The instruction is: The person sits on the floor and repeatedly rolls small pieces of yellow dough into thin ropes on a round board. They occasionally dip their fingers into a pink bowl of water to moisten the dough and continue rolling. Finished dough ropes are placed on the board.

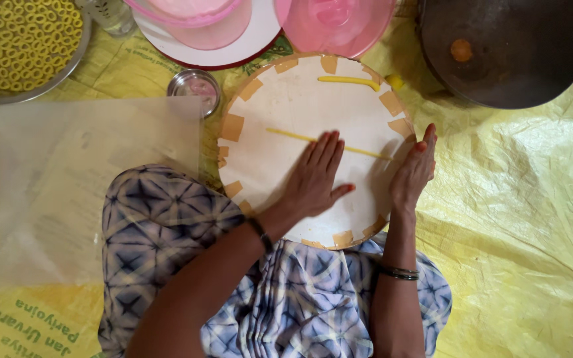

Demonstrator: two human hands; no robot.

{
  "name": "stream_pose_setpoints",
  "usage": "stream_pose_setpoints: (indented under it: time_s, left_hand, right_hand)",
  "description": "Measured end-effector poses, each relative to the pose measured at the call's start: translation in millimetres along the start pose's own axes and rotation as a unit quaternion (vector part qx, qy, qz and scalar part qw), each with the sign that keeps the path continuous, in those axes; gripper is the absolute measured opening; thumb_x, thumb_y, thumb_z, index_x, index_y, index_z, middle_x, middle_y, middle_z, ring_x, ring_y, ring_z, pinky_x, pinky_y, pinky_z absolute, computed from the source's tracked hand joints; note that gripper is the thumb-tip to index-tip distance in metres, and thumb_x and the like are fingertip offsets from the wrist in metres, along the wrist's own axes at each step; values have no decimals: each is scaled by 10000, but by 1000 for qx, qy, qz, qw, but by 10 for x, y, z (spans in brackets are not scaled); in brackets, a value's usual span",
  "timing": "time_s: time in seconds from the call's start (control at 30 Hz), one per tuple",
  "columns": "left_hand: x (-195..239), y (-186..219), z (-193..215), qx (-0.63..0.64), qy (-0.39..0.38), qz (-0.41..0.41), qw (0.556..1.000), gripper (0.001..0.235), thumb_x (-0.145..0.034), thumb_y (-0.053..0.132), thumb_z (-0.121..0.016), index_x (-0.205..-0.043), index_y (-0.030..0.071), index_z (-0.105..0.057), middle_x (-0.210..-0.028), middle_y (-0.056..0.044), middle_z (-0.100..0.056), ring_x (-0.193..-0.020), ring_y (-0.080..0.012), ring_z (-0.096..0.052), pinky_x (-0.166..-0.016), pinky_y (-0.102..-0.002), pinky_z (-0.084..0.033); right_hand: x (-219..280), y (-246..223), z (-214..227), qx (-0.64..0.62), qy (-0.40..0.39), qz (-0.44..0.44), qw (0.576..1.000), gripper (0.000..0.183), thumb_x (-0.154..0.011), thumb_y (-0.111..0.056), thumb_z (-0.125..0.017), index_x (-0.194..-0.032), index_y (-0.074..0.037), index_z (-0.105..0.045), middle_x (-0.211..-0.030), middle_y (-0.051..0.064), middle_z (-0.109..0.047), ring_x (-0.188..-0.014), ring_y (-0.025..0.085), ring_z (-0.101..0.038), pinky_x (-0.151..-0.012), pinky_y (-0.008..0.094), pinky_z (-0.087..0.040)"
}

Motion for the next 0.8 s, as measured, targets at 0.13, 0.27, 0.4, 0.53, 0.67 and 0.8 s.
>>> stream_pose_setpoints:
  time_s: [0.13, 0.27, 0.4, 0.53, 0.67, 0.8]
  left_hand:
    - [292, -19, 52, 41, 8, -4, 999, 944, -1011, 655, -399, -1604, -56, -216, -1698, -226, -167, -1590, -340, -128, -1284, -491, -107]
    - [102, -239, 104, 10, 25, 24, 999, 942, -996, 643, -430, -1597, -51, -219, -1695, -222, -164, -1582, -340, -130, -1277, -495, -106]
    - [-402, -443, 43, -12, 5, 44, 999, 947, -995, 652, -433, -1593, -52, -221, -1688, -219, -156, -1578, -334, -128, -1276, -498, -101]
    - [-783, -608, 131, -28, 31, 51, 998, 927, -1004, 648, -417, -1595, -42, -229, -1695, -202, -167, -1582, -316, -132, -1281, -487, -100]
    - [-715, -585, 86, -37, 11, 54, 998, 930, -1014, 656, -394, -1601, -46, -225, -1695, -208, -168, -1581, -321, -124, -1279, -486, -92]
    - [-290, -420, 11, -61, -2, 36, 997, 922, -1006, 664, -362, -1590, -36, -221, -1689, -213, -164, -1574, -328, -122, -1269, -490, -92]
  right_hand:
    - [34, 50, 6, 5, 1, -11, 1000, 936, -1007, -718, -47, -1638, -68, -283, -1697, 147, -310, -1598, 313, -202, -1275, 510, -83]
    - [-1, 71, -15, 10, 0, -12, 1000, 927, -1001, -710, -35, -1637, -83, -282, -1701, 139, -300, -1591, 308, -198, -1269, 511, -62]
    - [-29, 79, -38, 23, 3, 1, 1000, 913, -1013, -706, -36, -1643, -92, -281, -1702, 130, -314, -1603, 298, -202, -1292, 492, -90]
    - [0, 85, -50, 26, -4, -8, 1000, 915, -1015, -707, -37, -1641, -81, -272, -1705, 138, -299, -1603, 303, -186, -1280, 502, -68]
    - [5, 93, -15, 26, 0, -14, 1000, 928, -1004, -715, -33, -1643, -85, -269, -1709, 136, -290, -1603, 300, -185, -1273, 522, -56]
    - [18, 95, -36, 26, -5, -10, 1000, 923, -999, -710, -26, -1646, -94, -259, -1710, 125, -286, -1602, 298, -175, -1260, 558, -27]
Point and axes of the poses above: each hand's wrist, its own x-axis away from the middle knuckle, its own z-axis out of the back of the hand, y = z × x, the point moved 10 cm from there along -x, towards the middle knuckle
